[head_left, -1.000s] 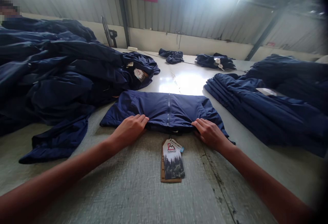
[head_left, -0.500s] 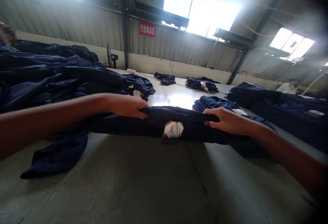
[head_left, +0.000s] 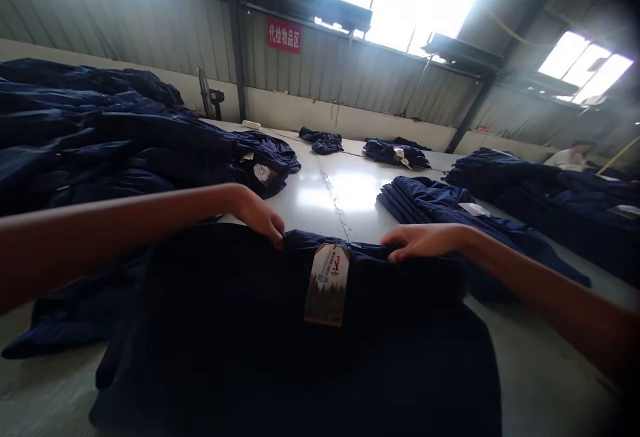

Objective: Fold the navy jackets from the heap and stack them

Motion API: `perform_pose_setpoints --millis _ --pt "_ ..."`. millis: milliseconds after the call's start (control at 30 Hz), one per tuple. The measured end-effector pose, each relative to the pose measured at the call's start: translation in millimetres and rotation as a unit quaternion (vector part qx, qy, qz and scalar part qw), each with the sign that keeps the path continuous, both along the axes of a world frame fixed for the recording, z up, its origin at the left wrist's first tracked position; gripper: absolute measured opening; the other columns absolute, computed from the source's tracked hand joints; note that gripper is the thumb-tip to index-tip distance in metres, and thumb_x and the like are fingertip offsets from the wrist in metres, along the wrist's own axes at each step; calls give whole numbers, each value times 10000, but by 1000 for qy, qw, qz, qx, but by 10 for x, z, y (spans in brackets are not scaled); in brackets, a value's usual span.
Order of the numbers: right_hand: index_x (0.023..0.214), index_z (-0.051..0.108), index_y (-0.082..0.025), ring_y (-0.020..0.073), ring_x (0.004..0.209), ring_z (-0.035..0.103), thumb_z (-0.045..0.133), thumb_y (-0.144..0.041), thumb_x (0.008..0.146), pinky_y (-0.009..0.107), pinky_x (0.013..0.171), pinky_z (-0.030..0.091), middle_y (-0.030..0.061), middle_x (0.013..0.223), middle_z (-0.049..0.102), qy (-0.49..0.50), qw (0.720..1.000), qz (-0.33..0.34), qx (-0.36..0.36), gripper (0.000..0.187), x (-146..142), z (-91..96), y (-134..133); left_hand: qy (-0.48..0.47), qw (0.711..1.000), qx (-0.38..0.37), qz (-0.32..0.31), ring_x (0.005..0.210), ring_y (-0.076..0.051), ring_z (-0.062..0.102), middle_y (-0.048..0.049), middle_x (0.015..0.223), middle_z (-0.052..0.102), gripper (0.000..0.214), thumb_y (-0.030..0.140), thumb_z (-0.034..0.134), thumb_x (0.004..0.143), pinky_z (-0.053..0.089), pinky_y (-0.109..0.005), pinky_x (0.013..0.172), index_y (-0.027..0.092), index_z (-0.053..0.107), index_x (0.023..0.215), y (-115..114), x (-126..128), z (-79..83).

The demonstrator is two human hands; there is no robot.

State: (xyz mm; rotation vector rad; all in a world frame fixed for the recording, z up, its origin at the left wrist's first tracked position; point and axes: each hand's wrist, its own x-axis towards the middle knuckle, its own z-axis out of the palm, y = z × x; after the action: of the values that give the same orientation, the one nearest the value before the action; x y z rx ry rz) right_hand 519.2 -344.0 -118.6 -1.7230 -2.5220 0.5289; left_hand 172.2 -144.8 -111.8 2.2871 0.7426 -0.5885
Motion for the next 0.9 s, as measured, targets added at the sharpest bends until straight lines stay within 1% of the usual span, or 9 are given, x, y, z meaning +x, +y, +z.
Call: perform_pose_setpoints --millis 67,133,200,267,367,500,633,767,900 --pt "1037 791 -197 192 859 721 644 -459 938 283 763 577 30 979 784 64 987 21 -144 316 73 -302 319 8 1000 -21 -17 835 -271 713 -65 913 796 363 523 790 699 587 -343 767 234 823 917 303 135 -396" --pt "1038 783 -176 190 874 728 647 -379 921 276 776 577 43 998 791 85 982 -4 -167 272 169 -541 630 25 999 -4 -23 844 -270 713 -78 939 802 393 533 740 731 591 -345 776 215 819 948 573 282 -673" --pt "1079 781 -180 197 917 740 667 -303 897 282 819 584 55 1037 799 63 990 -47 -115 248 270 -722 885 28 999 36 -25 875 -276 716 -104 984 805 429 526 689 776 590 -349 802 181 812 999 774 407 -819" --pt "1164 770 -191 214 985 749 666 -241 897 308 889 588 77 1098 799 30 995 -85 -49 291 352 -861 1045 13 997 78 -26 985 -292 712 -143 1119 791 488 517 646 829 573 -361 883 149 787 1117 900 477 -873" --pt "1300 719 -182 248 1110 731 636 -186 923 390 1011 568 128 1201 771 -6 990 -121 67 386 373 -1007 1083 -35 990 137 -24 1249 -311 629 -190 1415 666 599 497 568 921 485 -392 1063 131 650 1389 960 479 -896" --pt "1533 530 -240 264 1397 564 614 -157 947 481 1177 458 131 1506 601 8 976 -71 207 598 104 -1112 957 -173 950 258 -40 1452 -282 493 -176 1593 507 593 459 409 1050 363 -405 1201 149 490 1550 760 500 -1010" --pt "1642 365 -303 264 1524 422 582 -37 909 485 1225 414 100 1666 427 -6 970 15 242 809 -325 -1276 913 -262 909 322 -45 1317 -254 619 -138 1446 644 474 381 393 1089 467 -394 1124 197 566 1490 329 645 -1283" --pt "1570 494 -326 283 1514 442 530 -16 940 511 1194 455 66 1616 506 -20 963 48 264 703 -523 -1575 932 -309 870 383 -27 1382 -257 572 -127 1444 649 393 299 459 1072 423 -476 1191 210 633 1413 46 686 -1599" --pt "1458 623 -296 296 1428 550 541 -59 969 526 1152 494 82 1502 626 11 957 38 288 549 -493 -1743 918 -313 873 374 -13 1497 -241 461 -100 1520 605 410 295 421 1087 277 -510 1286 221 608 1444 12 642 -1736"
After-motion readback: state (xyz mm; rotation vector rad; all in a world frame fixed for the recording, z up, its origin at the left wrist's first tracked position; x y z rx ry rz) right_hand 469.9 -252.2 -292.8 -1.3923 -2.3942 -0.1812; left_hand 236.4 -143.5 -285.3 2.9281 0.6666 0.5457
